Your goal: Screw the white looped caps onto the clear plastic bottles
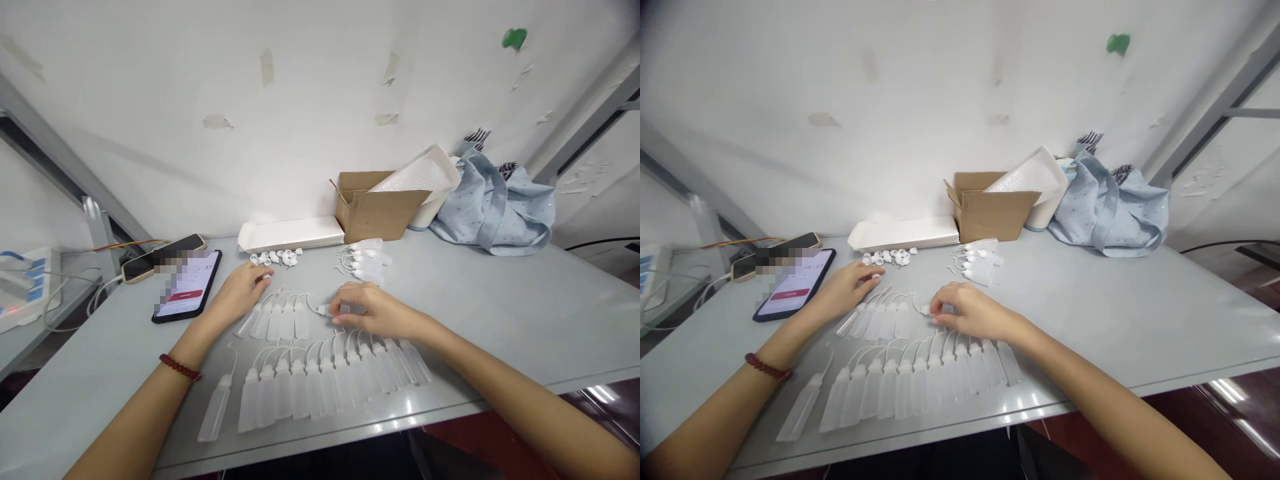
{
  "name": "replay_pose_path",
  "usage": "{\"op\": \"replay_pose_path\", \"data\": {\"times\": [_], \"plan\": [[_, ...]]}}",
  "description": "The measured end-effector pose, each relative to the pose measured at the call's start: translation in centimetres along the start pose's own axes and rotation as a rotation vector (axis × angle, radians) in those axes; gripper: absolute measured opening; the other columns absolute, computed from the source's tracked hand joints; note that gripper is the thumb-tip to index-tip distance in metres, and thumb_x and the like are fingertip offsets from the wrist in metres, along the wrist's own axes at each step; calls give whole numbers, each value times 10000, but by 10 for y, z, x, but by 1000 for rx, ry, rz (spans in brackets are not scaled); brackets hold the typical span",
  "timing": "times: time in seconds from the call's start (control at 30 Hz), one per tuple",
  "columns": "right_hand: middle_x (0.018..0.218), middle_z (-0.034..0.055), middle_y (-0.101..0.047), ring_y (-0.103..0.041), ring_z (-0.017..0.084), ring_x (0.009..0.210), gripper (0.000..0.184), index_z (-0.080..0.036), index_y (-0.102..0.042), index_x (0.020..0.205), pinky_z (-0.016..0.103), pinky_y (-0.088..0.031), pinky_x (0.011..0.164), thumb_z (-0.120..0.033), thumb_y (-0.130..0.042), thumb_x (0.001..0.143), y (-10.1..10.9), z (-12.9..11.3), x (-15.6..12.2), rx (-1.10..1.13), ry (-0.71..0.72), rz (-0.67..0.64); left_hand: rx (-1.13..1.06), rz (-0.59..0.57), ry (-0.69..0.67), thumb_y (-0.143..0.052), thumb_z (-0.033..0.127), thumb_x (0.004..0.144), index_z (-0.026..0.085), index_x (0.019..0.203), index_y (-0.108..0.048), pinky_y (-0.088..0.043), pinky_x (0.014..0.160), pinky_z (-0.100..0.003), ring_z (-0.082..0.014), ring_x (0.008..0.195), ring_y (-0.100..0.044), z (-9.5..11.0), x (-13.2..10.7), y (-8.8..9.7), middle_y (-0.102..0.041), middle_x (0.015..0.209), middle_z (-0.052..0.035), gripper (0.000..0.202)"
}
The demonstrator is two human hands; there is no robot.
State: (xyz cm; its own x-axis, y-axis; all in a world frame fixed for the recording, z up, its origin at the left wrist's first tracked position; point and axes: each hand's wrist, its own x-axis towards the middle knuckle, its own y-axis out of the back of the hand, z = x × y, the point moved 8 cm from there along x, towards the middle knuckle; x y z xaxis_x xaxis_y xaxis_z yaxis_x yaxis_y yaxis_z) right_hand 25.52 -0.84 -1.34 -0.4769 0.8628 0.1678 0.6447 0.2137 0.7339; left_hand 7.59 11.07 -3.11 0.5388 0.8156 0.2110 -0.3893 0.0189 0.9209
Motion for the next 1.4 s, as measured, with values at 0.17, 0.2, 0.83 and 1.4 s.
{"op": "replay_pose_path", "data": {"times": [0.17,0.2,0.83,1.4], "plan": [[916,60,-630,-601,188,855,154,-163,-616,924,334,-476,775,-96,-658,792,1,17,1,-119,-60,86,-12,-17,-1,-455,345,855,147,965,-691,-459,767,-374,-259,808,-616,0,0,-1,-676,830,-94,327],[952,70,-616,-601,192,869,188,-166,-610,947,339,-482,774,-86,-659,784,1,20,1,-133,-81,94,-14,-14,0,-463,345,854,149,943,-687,-457,764,-372,-258,805,-614,0,0,-1,-679,821,-89,310],[978,77,-661,-597,194,874,204,-172,-629,991,312,-464,705,-331,-567,880,14,39,1,53,-244,342,-673,172,211,-739,424,668,178,814,-669,-517,663,-297,-192,745,-638,37,-18,31,-685,779,-29,296],[864,27,-665,-583,115,670,215,-181,-668,996,244,-440,583,-333,-613,855,-3,13,0,584,-228,135,-787,-169,89,-599,355,812,238,906,-746,-509,541,-249,-137,574,-594,86,-32,6,-724,777,-1,210]]}}
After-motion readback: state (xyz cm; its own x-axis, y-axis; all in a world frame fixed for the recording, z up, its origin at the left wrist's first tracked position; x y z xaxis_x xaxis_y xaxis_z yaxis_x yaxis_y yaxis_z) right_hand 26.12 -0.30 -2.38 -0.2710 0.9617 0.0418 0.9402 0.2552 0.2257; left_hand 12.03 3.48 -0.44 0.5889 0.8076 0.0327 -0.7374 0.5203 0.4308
